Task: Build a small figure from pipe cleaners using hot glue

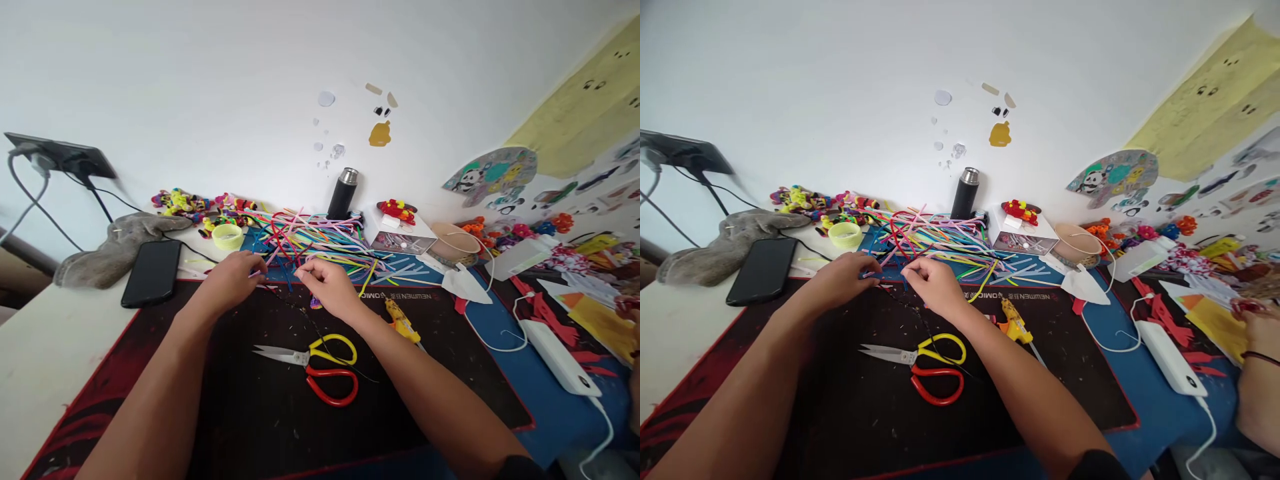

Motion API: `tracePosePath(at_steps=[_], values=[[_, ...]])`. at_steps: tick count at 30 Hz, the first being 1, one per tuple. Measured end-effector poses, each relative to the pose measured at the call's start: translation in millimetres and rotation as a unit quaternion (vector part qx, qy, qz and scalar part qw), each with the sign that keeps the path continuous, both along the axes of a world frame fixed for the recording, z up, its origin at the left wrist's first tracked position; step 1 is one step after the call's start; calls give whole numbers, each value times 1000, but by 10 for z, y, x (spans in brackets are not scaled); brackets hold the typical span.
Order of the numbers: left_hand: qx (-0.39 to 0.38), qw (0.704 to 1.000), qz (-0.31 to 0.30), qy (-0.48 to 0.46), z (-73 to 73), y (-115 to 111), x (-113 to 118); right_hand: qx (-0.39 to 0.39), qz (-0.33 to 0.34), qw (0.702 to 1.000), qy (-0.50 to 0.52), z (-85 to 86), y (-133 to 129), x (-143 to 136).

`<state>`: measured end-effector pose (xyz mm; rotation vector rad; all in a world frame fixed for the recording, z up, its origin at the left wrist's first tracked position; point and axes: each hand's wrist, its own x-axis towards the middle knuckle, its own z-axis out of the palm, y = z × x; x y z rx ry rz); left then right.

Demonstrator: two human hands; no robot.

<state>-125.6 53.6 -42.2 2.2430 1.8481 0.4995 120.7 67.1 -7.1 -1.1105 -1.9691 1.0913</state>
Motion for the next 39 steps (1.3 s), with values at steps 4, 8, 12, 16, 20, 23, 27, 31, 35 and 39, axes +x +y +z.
tracePosePath(at_steps=[4, 8, 12, 16, 20, 23, 27, 31, 35, 39], values=[[-27, 999, 23, 19, -44, 24, 0, 4, -14, 999, 30, -84, -25, 194], [-46, 998, 24, 30, -77, 3, -18, -4, -21, 998, 62, -195, -25, 262], [-65, 997, 5, 29, -70, -25, -44, -12, -3, 998, 65, -289, -67, 259], [-66, 998, 1, 20, -41, -39, -22, -17, 2, 998, 60, -311, -136, 250], [-65, 998, -3, 16, 10, -56, 22, -20, -1, 998, 65, -261, -161, 244], [-71, 997, -9, 23, 35, -72, 43, -18, 6, 997, 69, -216, -155, 232], [-77, 996, -1, 45, 27, -80, 59, -7, 14, 998, 61, -189, -152, 216], [1, 1000, 29, -2, 63, -76, 89, 1, 13, 999, 49, -185, -166, 211], [79, 989, 72, -100, 221, -108, 195, -2, 16, 999, 43, -178, -174, 212], [54, 974, 55, -212, 370, -179, 379, -24, 14, 997, 68, -183, -162, 209]])
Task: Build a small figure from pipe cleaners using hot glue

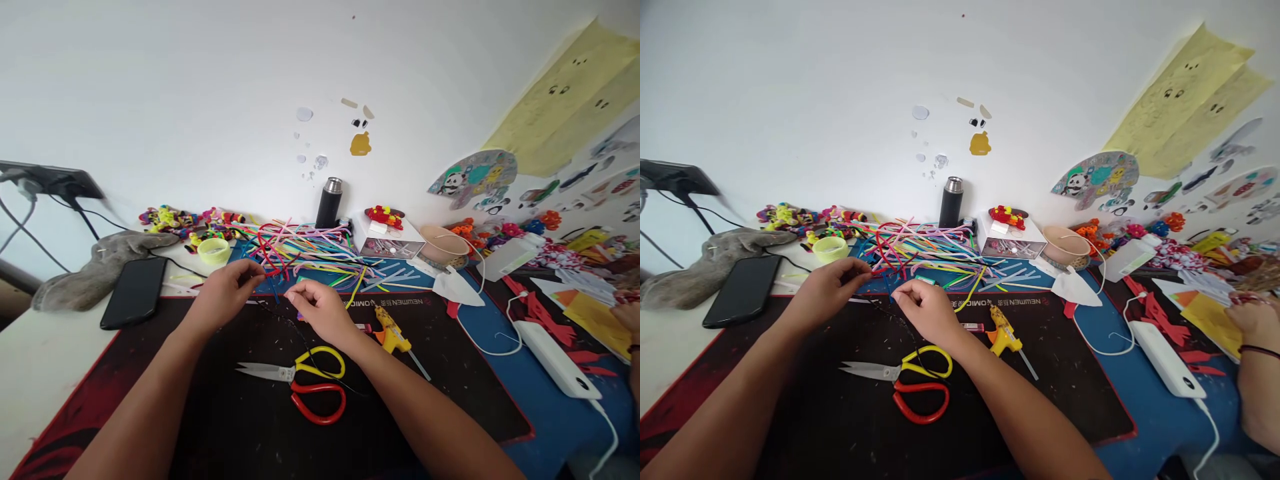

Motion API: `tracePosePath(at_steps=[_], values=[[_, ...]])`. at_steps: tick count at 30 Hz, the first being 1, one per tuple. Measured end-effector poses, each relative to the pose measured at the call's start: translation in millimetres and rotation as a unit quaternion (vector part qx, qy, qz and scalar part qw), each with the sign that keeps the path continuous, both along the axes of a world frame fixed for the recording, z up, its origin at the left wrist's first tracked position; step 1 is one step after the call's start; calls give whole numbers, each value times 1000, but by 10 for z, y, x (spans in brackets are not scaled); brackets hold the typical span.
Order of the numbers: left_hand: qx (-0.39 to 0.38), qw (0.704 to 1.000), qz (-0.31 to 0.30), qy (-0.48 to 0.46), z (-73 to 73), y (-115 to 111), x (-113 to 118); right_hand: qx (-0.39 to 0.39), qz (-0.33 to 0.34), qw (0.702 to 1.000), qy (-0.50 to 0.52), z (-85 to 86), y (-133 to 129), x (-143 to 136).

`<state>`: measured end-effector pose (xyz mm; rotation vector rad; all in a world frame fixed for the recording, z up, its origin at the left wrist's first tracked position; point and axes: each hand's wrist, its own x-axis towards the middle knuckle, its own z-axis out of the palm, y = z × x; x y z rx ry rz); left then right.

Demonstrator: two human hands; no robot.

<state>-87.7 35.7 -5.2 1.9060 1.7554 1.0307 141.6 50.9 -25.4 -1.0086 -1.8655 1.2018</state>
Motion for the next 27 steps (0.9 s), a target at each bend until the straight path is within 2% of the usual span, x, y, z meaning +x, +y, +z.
tracePosePath(at_steps=[4, 8, 15, 21, 23, 27], values=[[-15, 997, -56, -45, 12, -38, 144, -13, -8, 1000, 2, -31, 11, -6], [-28, 993, -102, -57, -49, -31, 160, -15, -12, 1000, 8, -67, 24, -17], [-31, 993, -87, -79, -28, -39, 149, -40, -19, 999, 21, -123, 95, -19], [-55, 988, -125, -65, -64, -48, 165, -60, -11, 996, 71, -111, 105, -60], [-49, 991, -103, -64, -102, -33, 123, -51, -31, 995, 78, -80, 119, -33], [-16, 999, 28, -4, -129, 72, 24, 10, -76, 995, 61, -25, 208, 125]])
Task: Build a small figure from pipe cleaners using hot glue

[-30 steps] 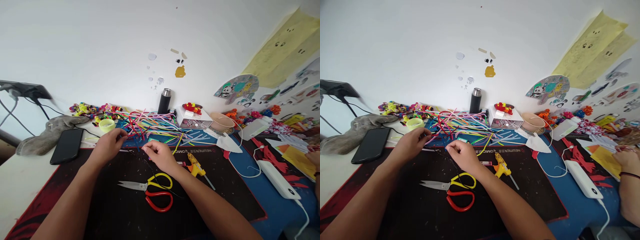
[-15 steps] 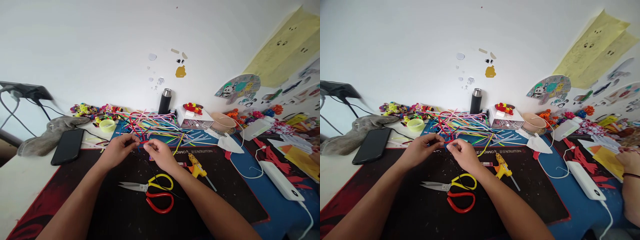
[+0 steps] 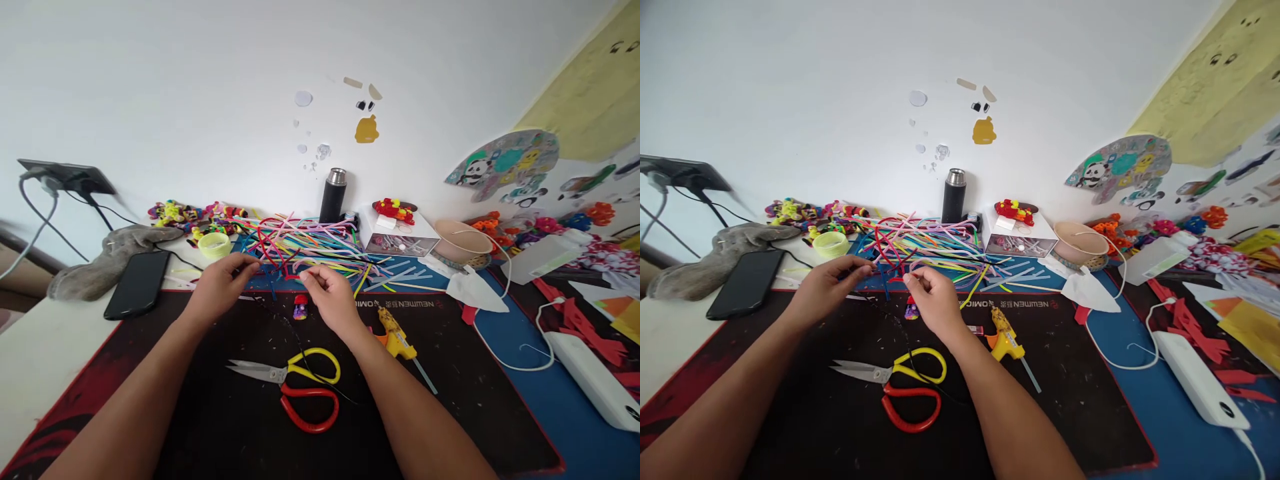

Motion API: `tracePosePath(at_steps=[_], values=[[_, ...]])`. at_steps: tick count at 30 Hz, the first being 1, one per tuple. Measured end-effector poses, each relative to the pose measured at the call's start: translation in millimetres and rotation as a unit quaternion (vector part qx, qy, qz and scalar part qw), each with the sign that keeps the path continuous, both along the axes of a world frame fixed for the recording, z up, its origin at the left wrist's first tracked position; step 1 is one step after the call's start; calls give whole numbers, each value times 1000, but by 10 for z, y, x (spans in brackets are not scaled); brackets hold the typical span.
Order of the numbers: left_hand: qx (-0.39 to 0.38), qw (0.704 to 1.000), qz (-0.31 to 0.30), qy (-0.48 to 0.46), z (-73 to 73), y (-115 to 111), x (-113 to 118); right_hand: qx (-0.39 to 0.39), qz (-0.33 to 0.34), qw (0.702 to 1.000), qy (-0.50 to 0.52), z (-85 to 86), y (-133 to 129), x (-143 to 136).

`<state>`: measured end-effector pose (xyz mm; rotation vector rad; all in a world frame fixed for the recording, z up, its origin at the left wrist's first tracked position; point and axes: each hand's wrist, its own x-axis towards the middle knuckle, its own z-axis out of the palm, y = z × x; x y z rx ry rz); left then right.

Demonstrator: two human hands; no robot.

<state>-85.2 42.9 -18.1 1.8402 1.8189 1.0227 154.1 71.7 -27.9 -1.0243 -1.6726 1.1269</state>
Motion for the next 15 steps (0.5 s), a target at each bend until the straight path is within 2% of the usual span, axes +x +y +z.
tracePosePath(at_steps=[2, 4, 6, 8, 10, 13, 15], values=[[14, 996, 47, 78, 45, 115, -25, 38, -25, 999, -18, 2, 53, 95], [27, 980, 53, 189, 125, 274, -25, 52, -43, 997, -34, -14, 94, 172], [29, 945, 22, 325, 200, 465, -10, 53, -50, 996, -41, -39, 122, 226], [19, 930, -4, 367, 227, 660, -4, 56, -55, 996, -39, -65, 146, 265], [3, 885, -65, 462, 198, 832, -34, 59, -64, 996, -33, -83, 174, 299], [-4, 873, -84, 481, 129, 1008, -172, 64, -80, 995, -8, -95, 221, 339], [-8, 863, -93, 496, 139, 1061, -313, 61, -83, 995, 9, -90, 239, 348]])
